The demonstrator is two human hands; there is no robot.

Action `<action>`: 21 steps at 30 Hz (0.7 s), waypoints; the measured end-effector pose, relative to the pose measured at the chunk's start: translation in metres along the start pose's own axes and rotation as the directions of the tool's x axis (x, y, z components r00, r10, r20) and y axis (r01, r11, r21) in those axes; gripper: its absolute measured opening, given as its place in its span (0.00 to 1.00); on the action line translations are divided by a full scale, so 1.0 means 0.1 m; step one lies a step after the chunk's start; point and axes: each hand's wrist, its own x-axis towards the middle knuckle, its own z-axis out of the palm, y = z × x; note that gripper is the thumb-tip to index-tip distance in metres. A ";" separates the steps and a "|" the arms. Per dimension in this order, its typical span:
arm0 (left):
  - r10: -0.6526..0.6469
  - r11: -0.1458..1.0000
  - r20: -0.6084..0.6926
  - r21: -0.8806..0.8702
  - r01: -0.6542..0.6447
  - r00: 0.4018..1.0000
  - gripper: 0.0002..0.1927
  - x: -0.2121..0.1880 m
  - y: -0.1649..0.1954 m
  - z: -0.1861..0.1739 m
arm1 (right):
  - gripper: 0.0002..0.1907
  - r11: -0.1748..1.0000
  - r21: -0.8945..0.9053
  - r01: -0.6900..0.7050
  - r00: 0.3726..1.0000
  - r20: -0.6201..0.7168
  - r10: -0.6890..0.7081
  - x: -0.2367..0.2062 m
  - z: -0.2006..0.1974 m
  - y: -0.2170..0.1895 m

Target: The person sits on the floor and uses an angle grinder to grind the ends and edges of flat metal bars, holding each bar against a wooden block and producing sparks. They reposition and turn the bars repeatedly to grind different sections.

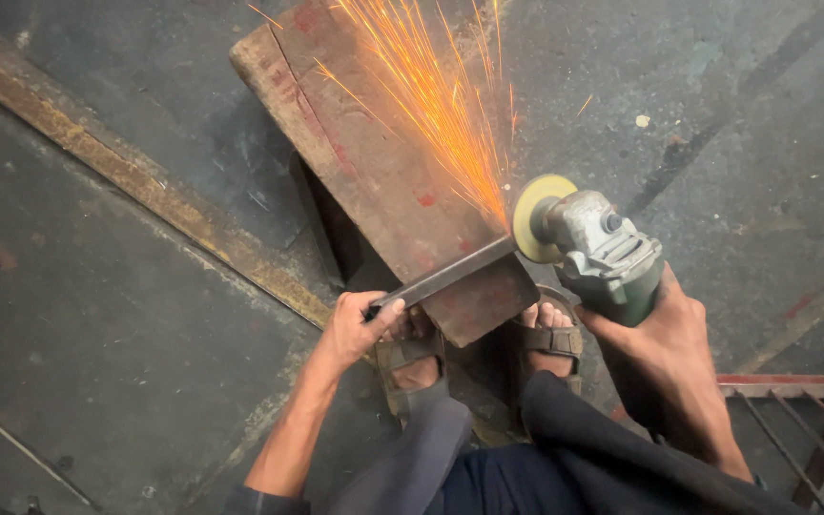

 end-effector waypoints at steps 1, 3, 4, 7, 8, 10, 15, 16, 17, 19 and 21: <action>-0.006 1.000 0.005 -0.004 0.006 1.000 0.22 0.00 0.00 0.00 | 0.40 1.000 -0.007 0.015 1.000 -0.001 -0.015 0.00 0.00 0.01; -0.012 1.000 0.000 -0.018 0.012 1.000 0.22 -0.01 0.00 0.01 | 0.41 0.999 -0.021 0.046 0.999 -0.005 -0.046 0.02 0.00 0.03; -0.013 1.000 -0.003 -0.024 0.013 1.000 0.22 -0.01 0.00 0.01 | 0.41 0.999 -0.008 0.052 0.999 -0.001 -0.052 0.02 0.01 0.04; -0.039 0.999 -0.004 -0.032 0.038 0.999 0.22 -0.01 0.01 0.02 | 0.40 0.998 0.005 0.058 0.998 0.005 -0.058 0.03 0.01 0.08; -0.034 0.999 -0.004 -0.019 0.034 0.999 0.22 -0.01 0.02 0.01 | 0.40 0.999 -0.008 0.053 0.999 0.004 -0.053 0.04 0.01 0.09; -0.025 1.000 -0.002 0.005 0.025 1.000 0.22 -0.01 0.04 0.01 | 0.40 0.998 -0.022 0.051 0.999 0.003 -0.051 0.04 0.01 0.10; -0.060 0.997 0.005 0.039 0.060 0.998 0.23 -0.02 0.07 0.00 | 0.41 0.998 -0.056 0.028 1.000 -0.003 -0.028 0.07 0.00 0.08; -0.096 0.993 0.005 0.066 0.095 0.995 0.23 -0.03 0.08 0.00 | 0.41 0.998 -0.059 0.027 1.000 -0.006 -0.027 0.07 0.00 0.07; -0.066 0.997 0.010 0.037 0.066 0.998 0.22 -0.02 0.08 0.00 | 0.41 0.998 -0.062 0.025 1.000 -0.010 -0.025 0.06 -0.01 0.06; -0.007 1.000 0.017 -0.023 0.007 1.000 0.20 -0.01 0.08 0.01 | 0.41 0.997 -0.068 0.033 0.999 -0.015 -0.034 0.06 -0.01 0.04; -0.019 1.000 0.005 -0.021 0.019 1.000 0.20 -0.02 0.07 0.01 | 0.42 0.996 -0.076 0.052 0.998 -0.018 -0.053 0.04 -0.02 0.03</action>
